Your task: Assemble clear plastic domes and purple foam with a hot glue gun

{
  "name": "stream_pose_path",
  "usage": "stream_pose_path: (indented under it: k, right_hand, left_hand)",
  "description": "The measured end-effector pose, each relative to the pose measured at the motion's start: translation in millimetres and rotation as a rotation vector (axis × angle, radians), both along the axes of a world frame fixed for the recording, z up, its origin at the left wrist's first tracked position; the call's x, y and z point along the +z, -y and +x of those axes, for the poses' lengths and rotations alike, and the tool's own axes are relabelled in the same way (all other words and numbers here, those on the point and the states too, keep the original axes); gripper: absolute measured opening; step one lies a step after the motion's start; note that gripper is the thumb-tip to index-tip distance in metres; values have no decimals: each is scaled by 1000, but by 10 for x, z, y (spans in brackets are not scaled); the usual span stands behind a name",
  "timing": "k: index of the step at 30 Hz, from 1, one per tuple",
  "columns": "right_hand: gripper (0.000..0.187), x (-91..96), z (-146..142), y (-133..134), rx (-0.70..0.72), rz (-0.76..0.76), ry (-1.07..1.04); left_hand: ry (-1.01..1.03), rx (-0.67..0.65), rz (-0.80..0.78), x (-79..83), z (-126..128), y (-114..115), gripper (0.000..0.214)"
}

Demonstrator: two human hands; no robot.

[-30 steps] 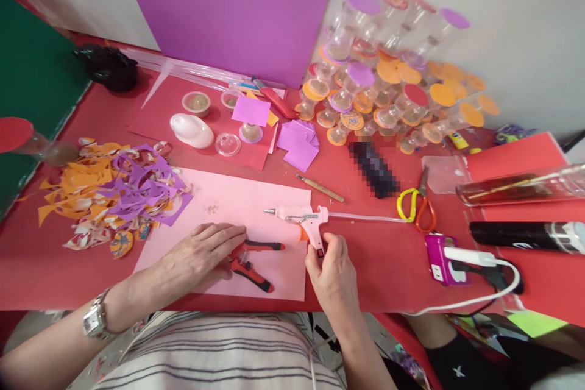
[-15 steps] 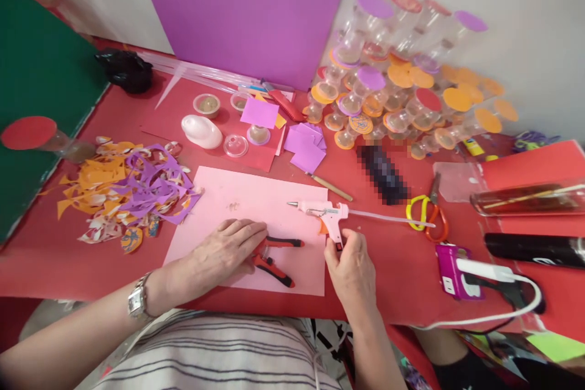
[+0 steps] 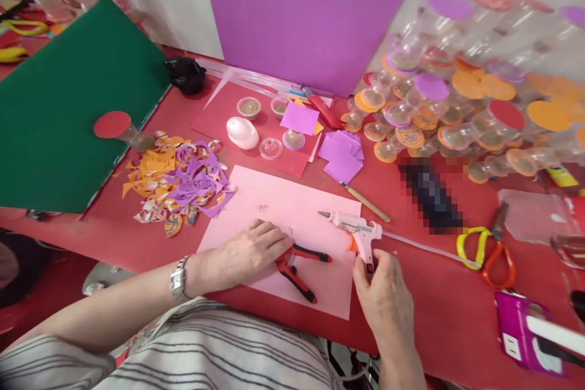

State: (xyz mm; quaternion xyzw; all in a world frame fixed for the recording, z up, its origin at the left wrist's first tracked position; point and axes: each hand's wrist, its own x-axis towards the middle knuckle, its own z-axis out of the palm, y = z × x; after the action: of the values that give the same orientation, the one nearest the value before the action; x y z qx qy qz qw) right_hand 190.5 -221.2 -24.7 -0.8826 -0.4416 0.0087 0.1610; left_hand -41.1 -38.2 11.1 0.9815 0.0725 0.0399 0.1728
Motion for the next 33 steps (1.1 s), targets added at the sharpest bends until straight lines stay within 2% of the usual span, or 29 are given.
stream_pose_path:
  k: [11, 14, 18, 23, 28, 33]
  right_hand:
    - [42, 41, -1, -11, -24, -62, -22]
    - [45, 54, -4, 6, -35, -96, -19]
    - [60, 120, 3, 19, -29, -93, -39]
    - [80, 329, 22, -15, -70, -3, -47]
    - [79, 484, -43, -79, -89, 81, -25]
    - [58, 479, -171, -220, 72, 141, 56]
  left_hand:
    - [-18, 30, -5, 89, -240, -323, 23]
    - [5, 124, -9, 121, -297, -474, 22]
    - [-13, 323, 136, 116, -286, -729, 22]
    - [-154, 278, 280, 91, -180, -860, 24]
    - [-113, 270, 343, 71, -102, -818, 22]
    - [-144, 277, 354, 90, -86, -805, 22]
